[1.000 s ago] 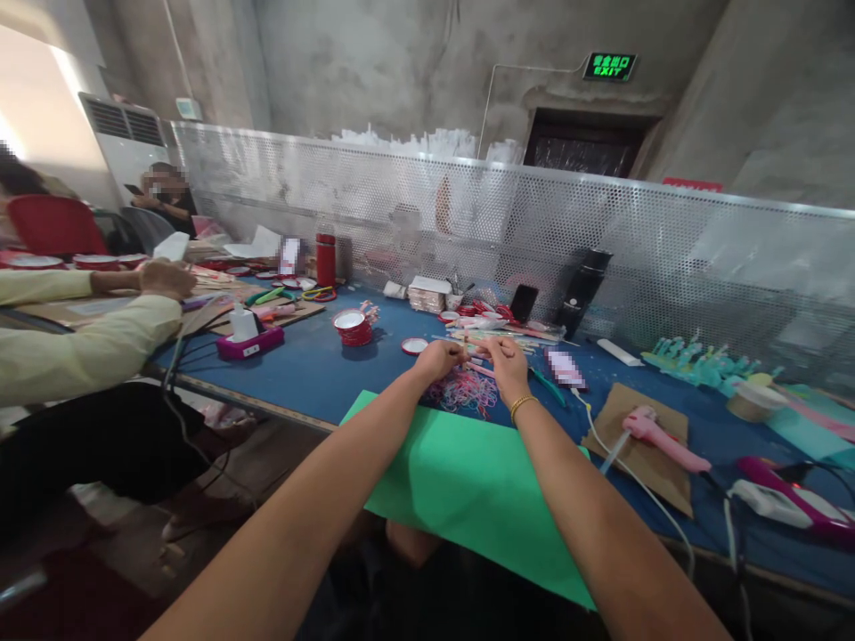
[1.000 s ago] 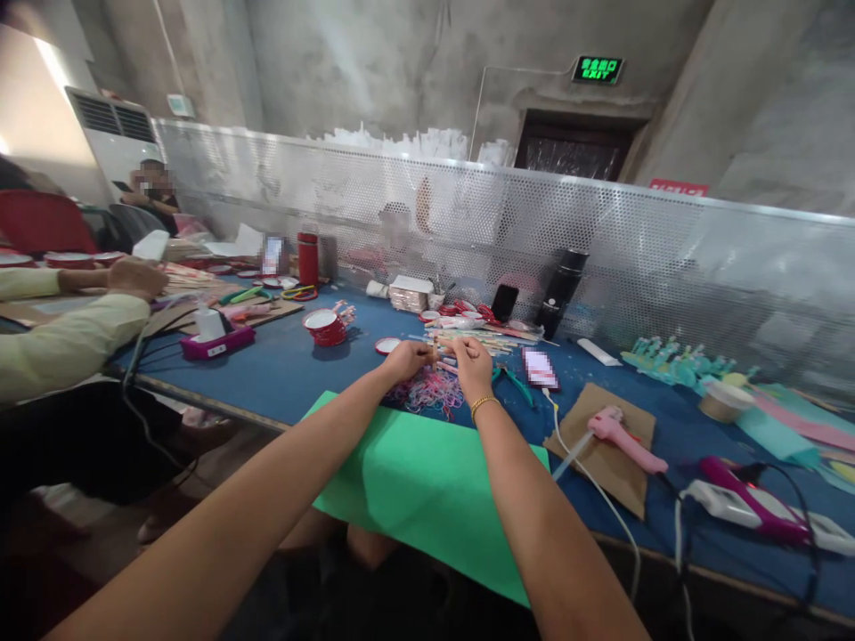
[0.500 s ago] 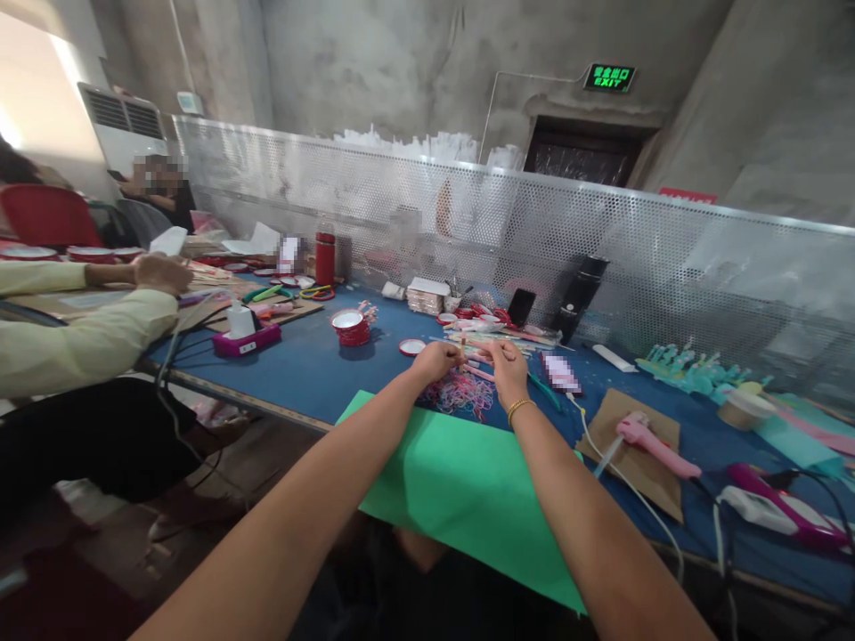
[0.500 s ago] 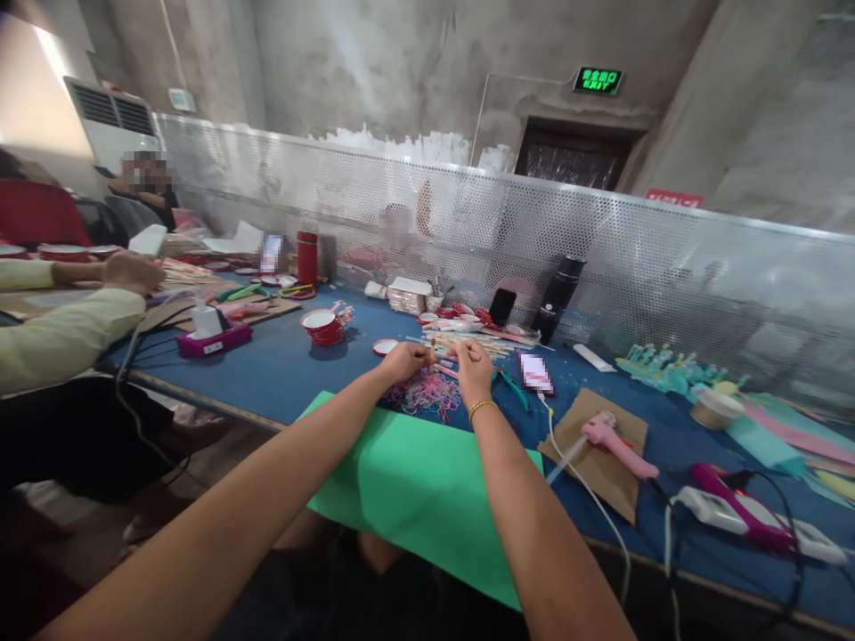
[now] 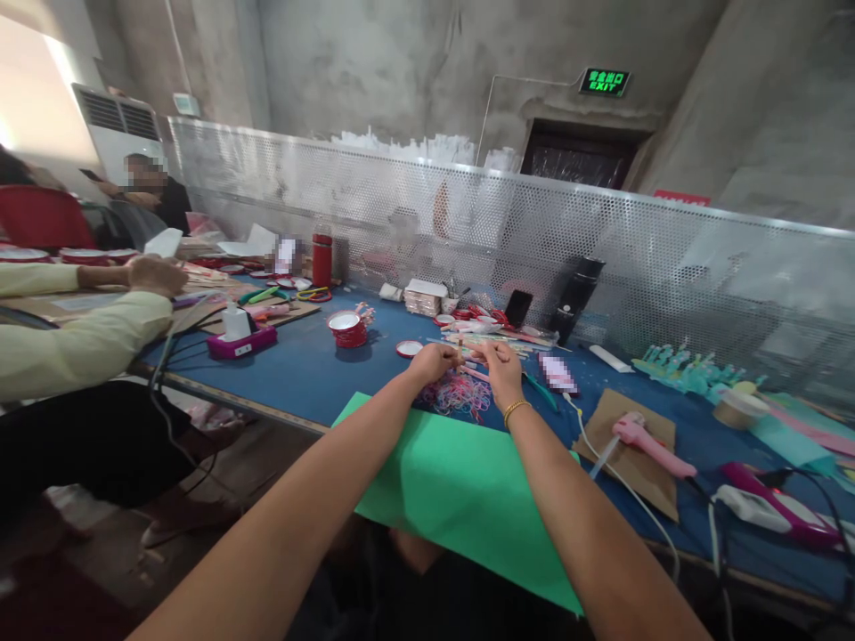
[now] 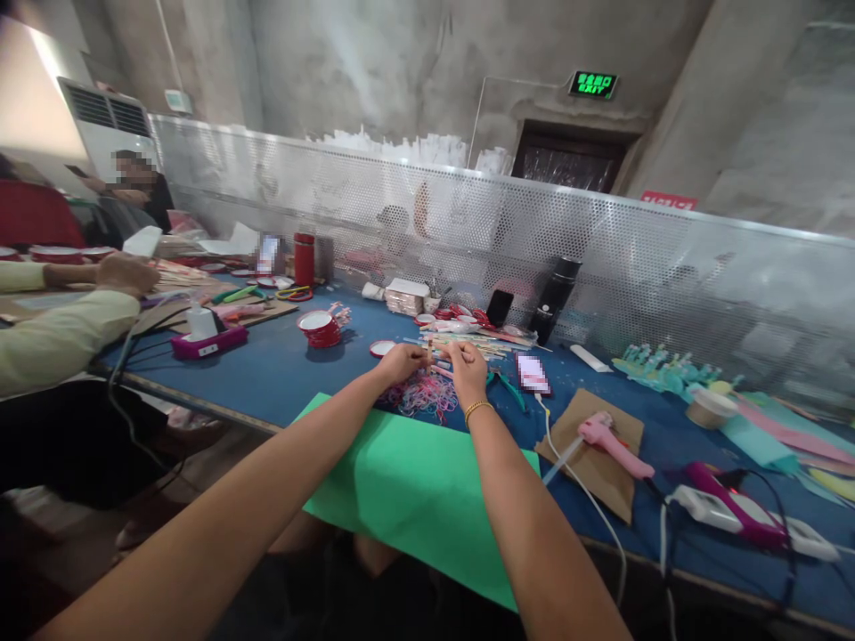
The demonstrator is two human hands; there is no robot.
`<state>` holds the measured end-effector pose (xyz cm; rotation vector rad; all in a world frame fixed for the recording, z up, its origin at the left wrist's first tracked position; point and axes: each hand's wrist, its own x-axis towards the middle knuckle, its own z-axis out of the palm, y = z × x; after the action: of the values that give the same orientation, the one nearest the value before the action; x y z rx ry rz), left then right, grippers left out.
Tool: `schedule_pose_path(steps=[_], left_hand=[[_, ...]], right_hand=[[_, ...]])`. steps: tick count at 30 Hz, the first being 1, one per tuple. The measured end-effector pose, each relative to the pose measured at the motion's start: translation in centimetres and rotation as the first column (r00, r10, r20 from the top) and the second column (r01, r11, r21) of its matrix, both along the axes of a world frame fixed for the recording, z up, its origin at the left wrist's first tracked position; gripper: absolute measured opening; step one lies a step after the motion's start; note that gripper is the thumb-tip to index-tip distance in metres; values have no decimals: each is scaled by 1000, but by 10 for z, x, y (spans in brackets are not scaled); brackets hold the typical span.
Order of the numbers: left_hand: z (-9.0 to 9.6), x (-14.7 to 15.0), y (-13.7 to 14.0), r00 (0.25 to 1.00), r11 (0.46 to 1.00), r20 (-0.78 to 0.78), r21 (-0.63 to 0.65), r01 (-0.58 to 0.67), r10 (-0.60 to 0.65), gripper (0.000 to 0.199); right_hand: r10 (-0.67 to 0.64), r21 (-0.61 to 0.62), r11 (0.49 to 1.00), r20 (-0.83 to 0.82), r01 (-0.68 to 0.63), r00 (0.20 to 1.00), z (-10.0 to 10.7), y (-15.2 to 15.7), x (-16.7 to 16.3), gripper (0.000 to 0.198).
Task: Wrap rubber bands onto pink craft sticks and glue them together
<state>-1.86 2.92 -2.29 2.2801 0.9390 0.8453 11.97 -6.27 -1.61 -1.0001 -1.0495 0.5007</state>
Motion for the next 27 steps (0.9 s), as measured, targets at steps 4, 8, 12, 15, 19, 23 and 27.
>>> schedule_pose_path(steps=[4, 8, 12, 15, 19, 23, 27], left_hand=[[1, 0, -1, 1000, 1000, -3, 4, -10, 10, 35], [0, 0, -1, 1000, 1000, 10, -5, 7, -7, 35], [-1, 0, 0, 1000, 1000, 17, -10, 2, -2, 37], [-1, 0, 1, 1000, 1000, 18, 5, -7, 7, 34], [-1, 0, 2, 1000, 1000, 17, 6, -16, 16, 30], [0, 1, 1, 1000, 1000, 22, -1, -20, 20, 31], [-2, 1, 3, 999, 1000, 27, 9, -19, 19, 29]], right_hand=[[-9, -10, 1000, -12, 9, 1000, 1, -1, -1, 30], [-53, -10, 999, -21, 52, 998, 1, -2, 0, 28], [2, -6, 1000, 17, -2, 1000, 2, -2, -1, 28], [-19, 1, 1000, 12, 19, 1000, 2, -3, -1, 28], [-32, -9, 999, 20, 32, 999, 2, -4, -1, 29], [8, -14, 1000, 28, -8, 1000, 1, -3, -2, 28], [-38, -8, 999, 12, 38, 999, 1, -2, -1, 28]])
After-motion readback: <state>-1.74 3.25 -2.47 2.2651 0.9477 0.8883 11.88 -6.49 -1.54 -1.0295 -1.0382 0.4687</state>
